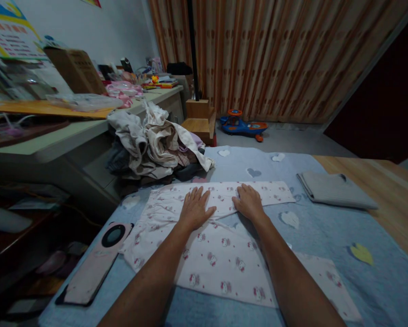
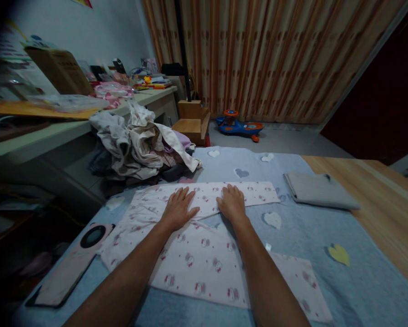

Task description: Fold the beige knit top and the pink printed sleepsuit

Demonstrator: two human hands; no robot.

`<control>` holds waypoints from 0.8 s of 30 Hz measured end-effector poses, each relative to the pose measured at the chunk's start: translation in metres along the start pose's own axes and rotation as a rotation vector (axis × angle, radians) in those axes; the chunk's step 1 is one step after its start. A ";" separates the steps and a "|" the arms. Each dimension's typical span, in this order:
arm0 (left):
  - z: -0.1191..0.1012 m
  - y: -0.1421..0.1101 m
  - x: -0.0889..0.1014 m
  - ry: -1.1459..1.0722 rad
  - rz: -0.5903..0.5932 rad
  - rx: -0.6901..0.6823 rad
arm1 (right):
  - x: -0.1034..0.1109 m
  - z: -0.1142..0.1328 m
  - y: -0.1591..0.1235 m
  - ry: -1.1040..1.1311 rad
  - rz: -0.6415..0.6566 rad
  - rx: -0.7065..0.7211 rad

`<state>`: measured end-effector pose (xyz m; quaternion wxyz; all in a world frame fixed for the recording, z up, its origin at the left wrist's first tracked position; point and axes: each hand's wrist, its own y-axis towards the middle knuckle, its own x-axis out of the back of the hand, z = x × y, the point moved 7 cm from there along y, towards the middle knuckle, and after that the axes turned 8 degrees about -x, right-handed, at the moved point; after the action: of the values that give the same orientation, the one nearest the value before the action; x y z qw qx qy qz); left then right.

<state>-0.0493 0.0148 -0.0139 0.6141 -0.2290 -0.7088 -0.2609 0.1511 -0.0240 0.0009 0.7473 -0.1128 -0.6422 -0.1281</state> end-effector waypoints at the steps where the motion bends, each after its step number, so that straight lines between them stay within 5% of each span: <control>1: 0.000 0.000 0.000 -0.002 0.002 0.002 | 0.000 0.001 0.001 0.000 -0.005 0.024; 13: 0.001 0.000 0.000 -0.014 0.019 0.014 | -0.010 -0.011 -0.001 0.072 0.065 0.044; 20: 0.003 0.001 -0.003 -0.022 0.034 0.018 | -0.003 -0.037 0.013 0.159 -0.136 -0.001; 24: 0.003 0.001 -0.004 -0.028 0.037 0.019 | -0.008 -0.038 0.013 0.071 -0.085 -0.049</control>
<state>-0.0506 0.0176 -0.0177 0.6109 -0.2399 -0.7155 -0.2395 0.1901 -0.0237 -0.0125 0.7606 -0.0990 -0.6161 -0.1793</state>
